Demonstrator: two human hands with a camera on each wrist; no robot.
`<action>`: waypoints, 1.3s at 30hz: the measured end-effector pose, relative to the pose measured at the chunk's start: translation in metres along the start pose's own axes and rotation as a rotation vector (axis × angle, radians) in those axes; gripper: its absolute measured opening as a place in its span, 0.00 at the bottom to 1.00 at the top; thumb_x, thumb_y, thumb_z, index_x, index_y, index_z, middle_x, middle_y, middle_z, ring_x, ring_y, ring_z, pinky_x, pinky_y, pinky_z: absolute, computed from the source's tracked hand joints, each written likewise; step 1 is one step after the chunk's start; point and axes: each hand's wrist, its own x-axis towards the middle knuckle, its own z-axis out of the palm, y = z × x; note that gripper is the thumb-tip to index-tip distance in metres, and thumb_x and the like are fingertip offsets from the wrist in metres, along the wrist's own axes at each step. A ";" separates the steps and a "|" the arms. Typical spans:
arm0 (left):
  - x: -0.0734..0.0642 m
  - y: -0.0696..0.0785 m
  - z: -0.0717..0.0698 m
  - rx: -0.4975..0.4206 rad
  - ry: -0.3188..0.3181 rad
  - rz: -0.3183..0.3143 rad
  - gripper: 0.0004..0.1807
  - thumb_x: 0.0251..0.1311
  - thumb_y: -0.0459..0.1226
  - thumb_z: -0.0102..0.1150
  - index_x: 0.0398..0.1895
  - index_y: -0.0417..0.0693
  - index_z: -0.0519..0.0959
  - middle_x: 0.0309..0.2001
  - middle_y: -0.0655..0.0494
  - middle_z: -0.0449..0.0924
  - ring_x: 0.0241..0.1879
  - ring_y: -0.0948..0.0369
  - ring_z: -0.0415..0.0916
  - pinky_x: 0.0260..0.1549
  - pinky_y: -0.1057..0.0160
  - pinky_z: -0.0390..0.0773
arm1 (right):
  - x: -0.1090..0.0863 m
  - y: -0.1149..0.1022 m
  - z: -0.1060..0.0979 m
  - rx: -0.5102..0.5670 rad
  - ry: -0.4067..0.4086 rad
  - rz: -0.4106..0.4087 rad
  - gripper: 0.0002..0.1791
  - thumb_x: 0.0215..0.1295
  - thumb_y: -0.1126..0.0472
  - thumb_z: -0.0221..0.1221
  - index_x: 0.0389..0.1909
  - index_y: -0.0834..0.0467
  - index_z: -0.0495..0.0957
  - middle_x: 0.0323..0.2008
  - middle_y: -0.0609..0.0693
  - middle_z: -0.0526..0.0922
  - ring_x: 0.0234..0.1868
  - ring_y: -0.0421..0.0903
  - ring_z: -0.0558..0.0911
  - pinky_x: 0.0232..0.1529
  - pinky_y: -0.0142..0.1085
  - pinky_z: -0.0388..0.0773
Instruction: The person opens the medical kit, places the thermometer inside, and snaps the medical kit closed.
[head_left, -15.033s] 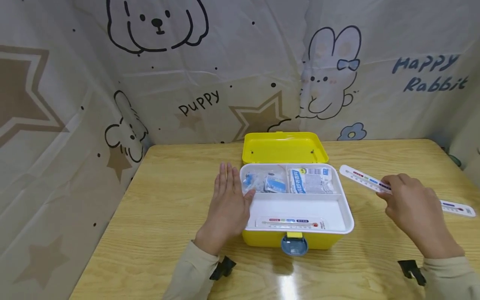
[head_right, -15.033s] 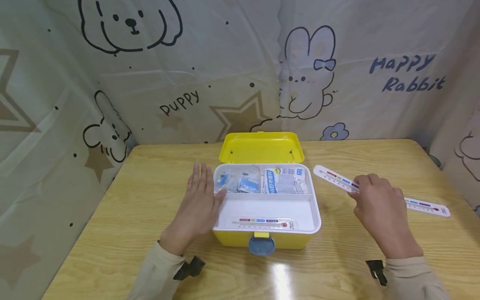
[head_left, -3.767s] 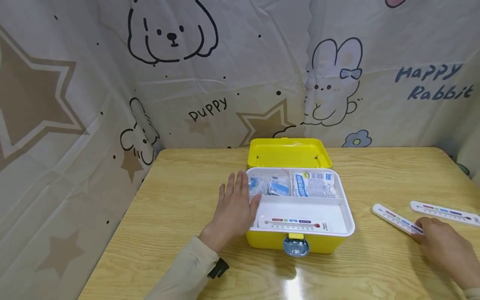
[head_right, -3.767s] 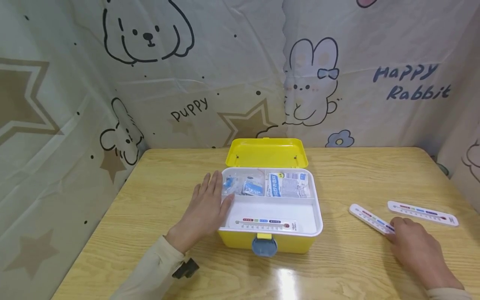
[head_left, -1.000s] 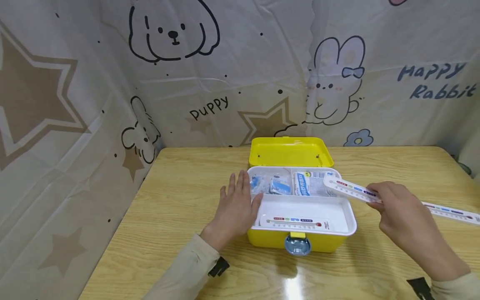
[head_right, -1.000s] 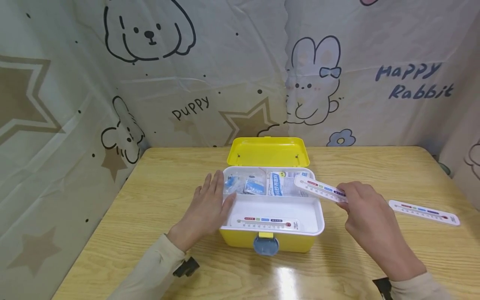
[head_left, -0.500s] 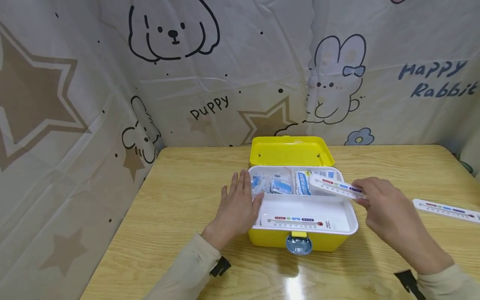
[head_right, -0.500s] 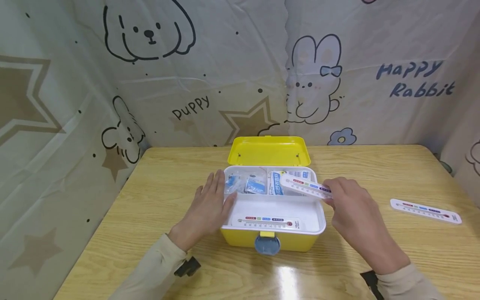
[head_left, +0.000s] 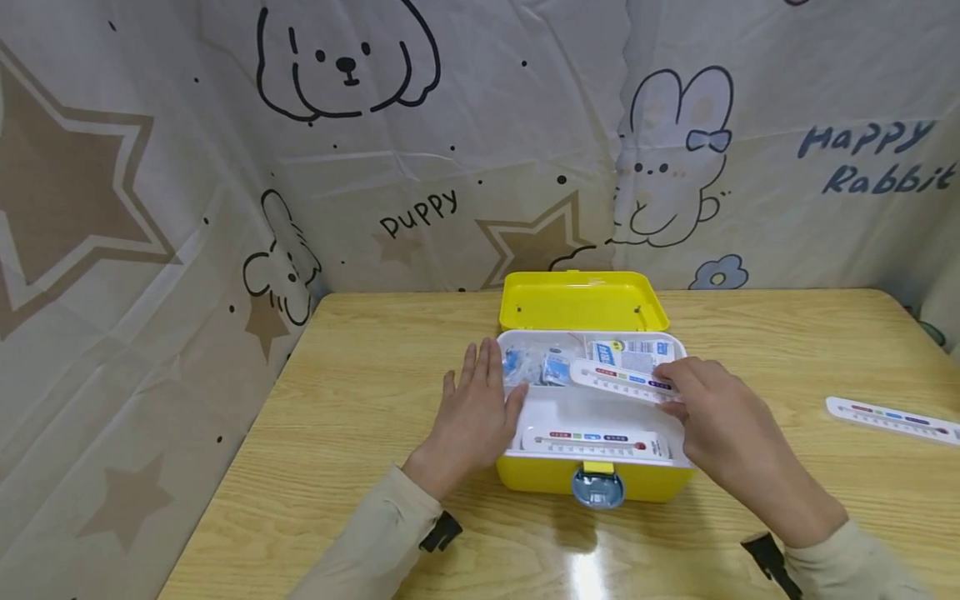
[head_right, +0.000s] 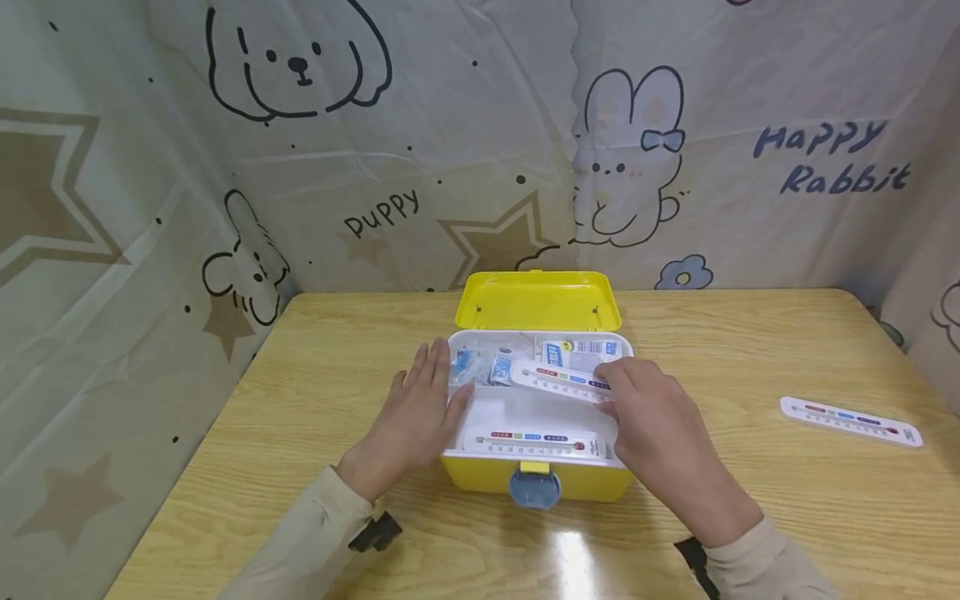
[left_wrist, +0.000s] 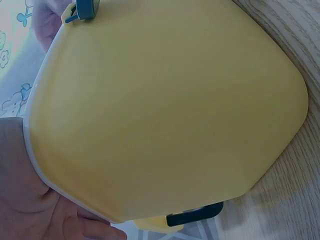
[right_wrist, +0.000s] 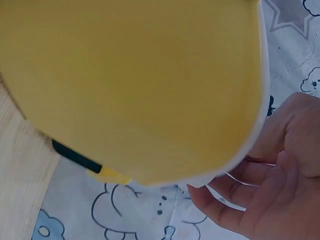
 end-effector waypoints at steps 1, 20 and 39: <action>0.000 0.000 0.000 0.000 0.001 0.001 0.39 0.74 0.55 0.32 0.76 0.37 0.42 0.77 0.43 0.38 0.75 0.47 0.36 0.68 0.40 0.48 | 0.001 -0.003 0.001 0.001 -0.013 -0.002 0.22 0.50 0.76 0.68 0.48 0.68 0.76 0.45 0.62 0.81 0.42 0.58 0.77 0.43 0.54 0.79; 0.003 0.000 -0.001 -0.013 -0.014 0.012 0.40 0.74 0.55 0.32 0.76 0.38 0.41 0.77 0.44 0.37 0.75 0.48 0.34 0.68 0.39 0.47 | 0.012 -0.014 0.007 0.128 -0.135 -0.079 0.17 0.52 0.70 0.69 0.44 0.63 0.80 0.42 0.53 0.82 0.41 0.50 0.78 0.42 0.47 0.81; 0.001 -0.002 0.000 -0.009 -0.004 0.011 0.40 0.74 0.55 0.32 0.76 0.37 0.42 0.77 0.43 0.39 0.75 0.47 0.35 0.68 0.38 0.44 | 0.015 -0.020 0.007 0.116 -0.228 -0.022 0.18 0.53 0.66 0.70 0.47 0.59 0.83 0.43 0.52 0.83 0.39 0.48 0.77 0.41 0.47 0.80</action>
